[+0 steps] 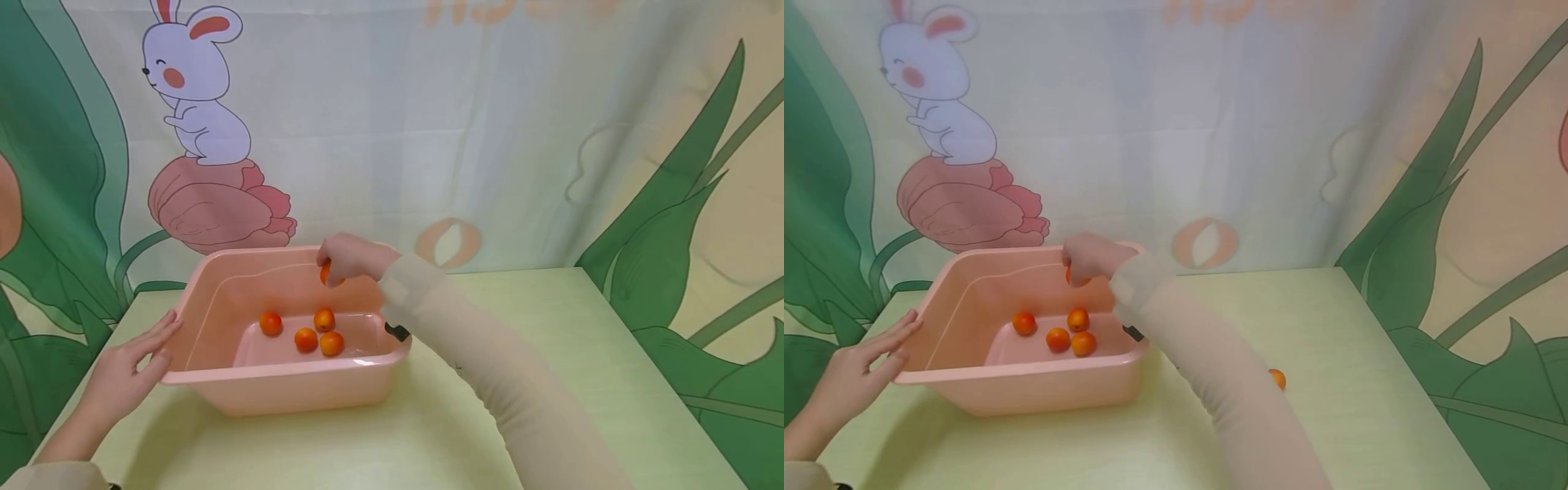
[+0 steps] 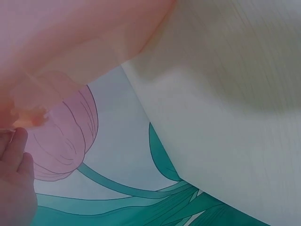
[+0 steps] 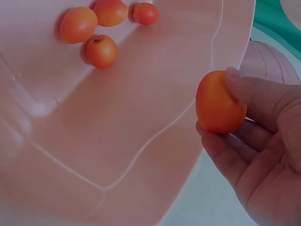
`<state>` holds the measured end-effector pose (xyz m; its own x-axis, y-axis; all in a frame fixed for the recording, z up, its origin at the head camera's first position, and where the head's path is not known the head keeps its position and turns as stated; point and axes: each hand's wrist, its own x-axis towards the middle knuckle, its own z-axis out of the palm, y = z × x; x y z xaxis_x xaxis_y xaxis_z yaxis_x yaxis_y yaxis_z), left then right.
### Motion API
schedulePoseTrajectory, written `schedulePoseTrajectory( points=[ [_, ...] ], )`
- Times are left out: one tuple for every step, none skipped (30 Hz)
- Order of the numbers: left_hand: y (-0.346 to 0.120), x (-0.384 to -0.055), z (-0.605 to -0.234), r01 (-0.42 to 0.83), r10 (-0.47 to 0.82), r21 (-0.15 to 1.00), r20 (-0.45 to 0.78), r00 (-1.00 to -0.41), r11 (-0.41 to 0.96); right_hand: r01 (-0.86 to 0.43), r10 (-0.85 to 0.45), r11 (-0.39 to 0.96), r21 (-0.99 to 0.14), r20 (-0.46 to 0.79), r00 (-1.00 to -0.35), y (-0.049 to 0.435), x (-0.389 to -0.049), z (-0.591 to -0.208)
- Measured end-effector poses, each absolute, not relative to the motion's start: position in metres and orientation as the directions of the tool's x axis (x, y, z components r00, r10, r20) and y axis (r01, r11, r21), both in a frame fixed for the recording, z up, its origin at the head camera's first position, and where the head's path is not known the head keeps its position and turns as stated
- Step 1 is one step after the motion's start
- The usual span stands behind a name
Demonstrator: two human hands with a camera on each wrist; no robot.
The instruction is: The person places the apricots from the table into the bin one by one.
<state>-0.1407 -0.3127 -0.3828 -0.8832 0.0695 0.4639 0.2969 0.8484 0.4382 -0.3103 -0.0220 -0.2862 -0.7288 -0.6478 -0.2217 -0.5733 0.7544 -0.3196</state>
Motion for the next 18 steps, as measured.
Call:
schedulePoseTrajectory(
  points=[
    [-0.313, -0.141, -0.383, 0.297, 0.072, 0.44, 0.461, -0.885, 0.848, -0.562, -0.64, 0.759, -0.329, -0.225, -0.734, -0.022, -0.311, -0.288],
    [-0.314, -0.141, -0.383, 0.296, 0.073, 0.44, 0.456, -0.887, 0.848, -0.55, -0.633, 0.764, -0.336, -0.23, -0.739, -0.023, -0.312, -0.289],
    [-0.314, -0.141, -0.383, 0.296, 0.073, 0.441, 0.455, -0.888, 0.847, -0.541, -0.627, 0.768, -0.343, -0.233, -0.743, -0.023, -0.312, -0.29],
    [-0.314, -0.141, -0.383, 0.296, 0.073, 0.441, 0.455, -0.888, 0.847, -0.528, -0.62, 0.772, -0.353, -0.239, -0.747, -0.024, -0.313, -0.291],
    [-0.314, -0.141, -0.383, 0.297, 0.074, 0.442, 0.455, -0.887, 0.847, -0.522, -0.616, 0.775, -0.357, -0.242, -0.749, -0.024, -0.314, -0.293],
    [-0.314, -0.141, -0.383, 0.299, 0.075, 0.441, 0.456, -0.887, 0.846, -0.514, -0.611, 0.778, -0.363, -0.246, -0.752, -0.024, -0.315, -0.294],
    [-0.314, -0.141, -0.383, 0.301, 0.076, 0.442, 0.458, -0.886, 0.845, -0.507, -0.607, 0.78, -0.366, -0.248, -0.755, -0.025, -0.316, -0.295],
    [-0.314, -0.141, -0.383, 0.304, 0.076, 0.443, 0.462, -0.884, 0.843, -0.502, -0.604, 0.781, -0.37, -0.247, -0.757, -0.026, -0.316, -0.297],
    [-0.313, -0.141, -0.383, 0.307, 0.075, 0.443, 0.467, -0.881, 0.842, -0.494, -0.6, 0.783, -0.378, -0.248, -0.76, -0.026, -0.317, -0.298],
    [-0.313, -0.141, -0.383, 0.309, 0.075, 0.443, 0.471, -0.879, 0.841, -0.486, -0.597, 0.783, -0.387, -0.249, -0.763, -0.027, -0.318, -0.299],
    [-0.313, -0.141, -0.383, 0.31, 0.074, 0.444, 0.474, -0.878, 0.84, -0.478, -0.594, 0.783, -0.398, -0.249, -0.765, -0.027, -0.319, -0.301],
    [-0.313, -0.141, -0.383, 0.31, 0.072, 0.444, 0.476, -0.877, 0.841, -0.463, -0.589, 0.782, -0.416, -0.253, -0.767, -0.027, -0.319, -0.302],
    [-0.312, -0.141, -0.383, 0.309, 0.069, 0.445, 0.477, -0.876, 0.84, -0.453, -0.587, 0.781, -0.43, -0.255, -0.769, -0.028, -0.32, -0.304],
    [-0.312, -0.141, -0.383, 0.307, 0.068, 0.444, 0.478, -0.876, 0.842, -0.437, -0.582, 0.779, -0.449, -0.26, -0.771, -0.028, -0.321, -0.306],
    [-0.312, -0.141, -0.383, 0.304, 0.066, 0.442, 0.478, -0.876, 0.844, -0.427, -0.58, 0.777, -0.463, -0.264, -0.771, -0.028, -0.321, -0.308],
    [-0.312, -0.142, -0.384, 0.302, 0.064, 0.441, 0.478, -0.876, 0.845, -0.419, -0.58, 0.775, -0.473, -0.267, -0.77, -0.028, -0.322, -0.31],
    [-0.313, -0.142, -0.384, 0.3, 0.062, 0.44, 0.478, -0.876, 0.846, -0.409, -0.577, 0.773, -0.485, -0.271, -0.77, -0.029, -0.323, -0.312],
    [-0.313, -0.142, -0.384, 0.298, 0.061, 0.44, 0.477, -0.877, 0.847, -0.397, -0.573, 0.772, -0.496, -0.276, -0.771, -0.029, -0.324, -0.313]
  ],
)
